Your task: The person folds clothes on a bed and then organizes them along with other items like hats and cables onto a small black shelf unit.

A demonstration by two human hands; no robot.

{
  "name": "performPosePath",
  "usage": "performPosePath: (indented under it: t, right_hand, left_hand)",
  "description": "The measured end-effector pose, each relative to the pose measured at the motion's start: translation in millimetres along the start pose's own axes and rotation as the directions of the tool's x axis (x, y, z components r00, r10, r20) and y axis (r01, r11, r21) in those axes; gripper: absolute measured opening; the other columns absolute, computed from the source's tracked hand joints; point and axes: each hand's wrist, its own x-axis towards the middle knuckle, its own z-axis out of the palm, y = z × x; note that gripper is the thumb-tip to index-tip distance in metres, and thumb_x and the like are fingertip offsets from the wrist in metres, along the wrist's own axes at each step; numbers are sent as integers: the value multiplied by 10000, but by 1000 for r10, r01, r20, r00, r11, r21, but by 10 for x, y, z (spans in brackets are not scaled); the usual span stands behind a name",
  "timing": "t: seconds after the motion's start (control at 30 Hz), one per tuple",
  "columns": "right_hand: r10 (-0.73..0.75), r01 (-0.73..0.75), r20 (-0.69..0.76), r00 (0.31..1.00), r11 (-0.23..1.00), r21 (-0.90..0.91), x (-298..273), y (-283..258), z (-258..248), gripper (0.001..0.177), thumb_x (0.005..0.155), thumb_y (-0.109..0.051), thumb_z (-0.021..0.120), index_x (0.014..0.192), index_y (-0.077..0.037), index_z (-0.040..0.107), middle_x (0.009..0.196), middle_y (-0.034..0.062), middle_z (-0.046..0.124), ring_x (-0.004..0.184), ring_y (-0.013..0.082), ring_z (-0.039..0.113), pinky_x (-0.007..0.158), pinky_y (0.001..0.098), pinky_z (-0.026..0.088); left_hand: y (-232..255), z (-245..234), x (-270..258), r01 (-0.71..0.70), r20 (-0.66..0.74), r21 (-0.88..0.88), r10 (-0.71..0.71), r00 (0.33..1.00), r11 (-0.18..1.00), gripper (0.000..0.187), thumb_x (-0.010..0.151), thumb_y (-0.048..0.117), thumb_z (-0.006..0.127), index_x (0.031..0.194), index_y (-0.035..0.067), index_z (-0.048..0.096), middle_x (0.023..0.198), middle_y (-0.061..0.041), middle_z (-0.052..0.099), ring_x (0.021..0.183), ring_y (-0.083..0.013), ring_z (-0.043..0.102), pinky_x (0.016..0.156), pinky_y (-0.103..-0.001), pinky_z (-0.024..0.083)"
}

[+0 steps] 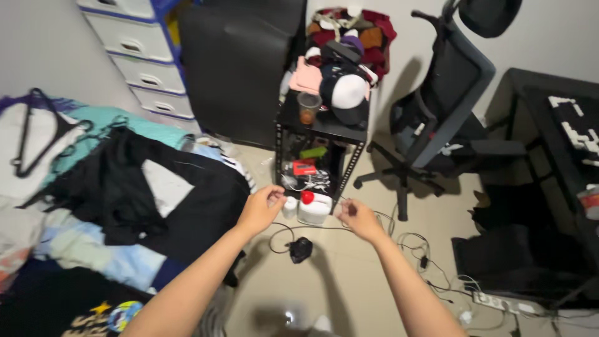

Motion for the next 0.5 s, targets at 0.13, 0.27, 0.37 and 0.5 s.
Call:
performPosePath:
  t: [0.13, 0.27, 0.37, 0.5]
  right_hand:
    - [-21, 21, -5, 1000, 998, -66, 382, -48, -510, 475, 820, -272, 821, 1197, -24, 671, 899, 83, 722, 822, 169, 684, 770, 317, 560]
    - [-165, 163, -30, 986, 984, -66, 912, -55, -818, 467, 821, -260, 812, 1203, -26, 683, 958, 71, 755, 877, 155, 710, 826, 306, 563]
    - [-166, 164, -46, 985, 985, -47, 1327, -104, -941, 468, 812, -272, 824, 1195, -36, 695, 985, 71, 758, 894, 148, 715, 838, 302, 561]
    - [-128, 130, -56, 990, 991, 31, 1848, -112, -1099, 491, 781, -263, 840, 1187, -29, 696, 969, 65, 745, 873, 147, 706, 786, 303, 573]
  left_hand:
    - [61, 455, 386, 5, 42, -111, 0, 999, 994, 270, 886, 140, 725, 1121, 12, 689, 940, -84, 766, 858, -171, 730, 785, -299, 575]
    - [84, 635, 774, 29, 59, -106, -23, 998, 994, 253, 894, 127, 740, 1109, 3, 689, 895, -75, 747, 813, -138, 711, 750, -279, 569]
    - [41, 674, 1114, 47, 49, -124, -41, 998, 991, 249, 891, 109, 736, 1112, 4, 692, 888, -70, 749, 792, -116, 700, 737, -252, 568]
    - [3, 761, 1679, 64, 53, -133, -57, 997, 989, 232, 899, 65, 652, 1119, 5, 692, 924, -48, 771, 795, -92, 696, 705, -246, 547]
